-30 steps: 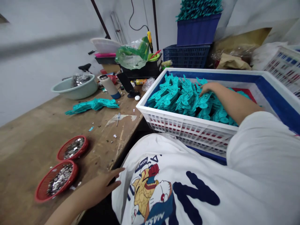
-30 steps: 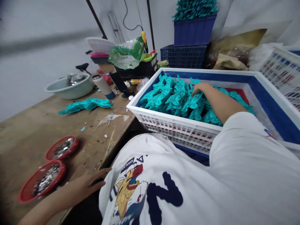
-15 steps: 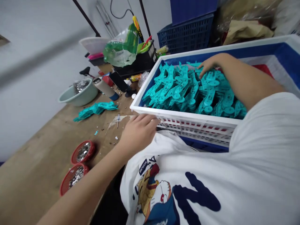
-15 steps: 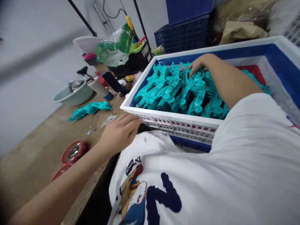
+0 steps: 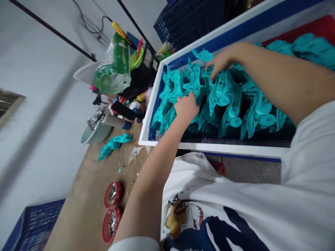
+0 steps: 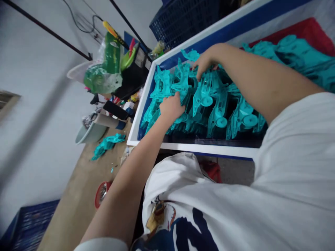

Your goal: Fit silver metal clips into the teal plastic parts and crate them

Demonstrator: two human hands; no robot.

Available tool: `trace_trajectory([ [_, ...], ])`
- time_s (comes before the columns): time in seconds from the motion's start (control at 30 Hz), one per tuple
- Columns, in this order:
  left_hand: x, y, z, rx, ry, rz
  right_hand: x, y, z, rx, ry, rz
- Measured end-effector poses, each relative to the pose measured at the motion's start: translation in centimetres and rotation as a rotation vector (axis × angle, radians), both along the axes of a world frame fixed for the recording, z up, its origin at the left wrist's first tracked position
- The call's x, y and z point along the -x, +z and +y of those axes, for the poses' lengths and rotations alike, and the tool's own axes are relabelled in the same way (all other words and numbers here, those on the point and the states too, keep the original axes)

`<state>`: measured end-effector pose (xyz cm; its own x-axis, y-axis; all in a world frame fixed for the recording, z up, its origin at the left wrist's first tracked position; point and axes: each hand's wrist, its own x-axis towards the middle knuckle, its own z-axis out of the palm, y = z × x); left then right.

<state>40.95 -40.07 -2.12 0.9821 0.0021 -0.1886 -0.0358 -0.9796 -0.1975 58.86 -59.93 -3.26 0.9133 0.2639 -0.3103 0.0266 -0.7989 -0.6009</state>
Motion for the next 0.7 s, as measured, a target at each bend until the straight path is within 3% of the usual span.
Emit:
trace_trajectory([
  [0.23, 0.3, -2.0, 0.4, -0.024, -0.035, -0.114, -0.2, -0.3, -0.1, 0.214, 0.05, 0.047],
  [0.7, -0.3, -1.0, -1.3, 0.001, 0.018, -0.059, 0.1, -0.9, 0.3, 0.045, 0.122, 0.12],
])
